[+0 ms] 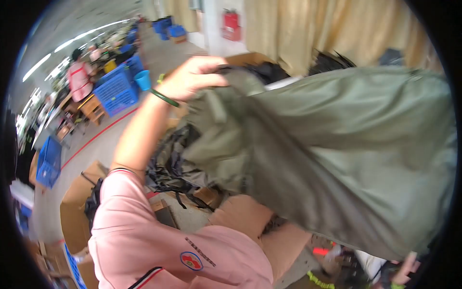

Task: Trimming excess threads and inspecting a green fabric product using scissors at a workstation.

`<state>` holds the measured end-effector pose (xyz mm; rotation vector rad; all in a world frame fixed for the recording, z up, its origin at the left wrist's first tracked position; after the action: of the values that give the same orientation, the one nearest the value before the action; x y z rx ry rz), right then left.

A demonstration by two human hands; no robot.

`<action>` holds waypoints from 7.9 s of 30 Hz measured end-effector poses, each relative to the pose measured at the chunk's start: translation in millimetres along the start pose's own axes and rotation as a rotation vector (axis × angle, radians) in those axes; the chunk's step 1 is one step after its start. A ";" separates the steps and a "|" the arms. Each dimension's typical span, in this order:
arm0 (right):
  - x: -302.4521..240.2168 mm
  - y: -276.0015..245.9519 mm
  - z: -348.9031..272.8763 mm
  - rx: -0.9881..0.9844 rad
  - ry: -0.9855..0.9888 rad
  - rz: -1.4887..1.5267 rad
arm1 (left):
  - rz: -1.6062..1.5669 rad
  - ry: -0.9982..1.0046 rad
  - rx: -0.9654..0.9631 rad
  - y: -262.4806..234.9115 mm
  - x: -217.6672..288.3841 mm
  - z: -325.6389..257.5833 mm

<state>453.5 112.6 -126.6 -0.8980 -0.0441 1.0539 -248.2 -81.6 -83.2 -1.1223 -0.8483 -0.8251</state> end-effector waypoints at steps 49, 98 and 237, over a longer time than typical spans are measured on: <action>-21.6 169.1 -112.6 -0.804 0.273 -0.026 | -0.375 -0.468 -1.367 459.3 -130.3 53.4; -33.0 176.7 -73.9 -0.974 0.054 -0.127 | -0.306 -0.430 -1.501 465.6 -123.3 43.0; -55.6 216.8 -52.3 -1.011 0.089 -0.015 | -0.352 -0.198 -0.762 407.7 -133.6 21.6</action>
<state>288.4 78.0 -282.7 -1.8442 -0.5452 0.9575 50.1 48.5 -363.6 -1.7685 -0.9364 -1.4149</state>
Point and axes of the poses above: each hand's wrist, its own z-axis towards the middle knuckle, its own y-axis out of the palm, x = y × z, the point moved 3 cm from there along z, towards the middle knuckle, and after that the axes turned 14 degrees about -y, right-handed, at the moved point
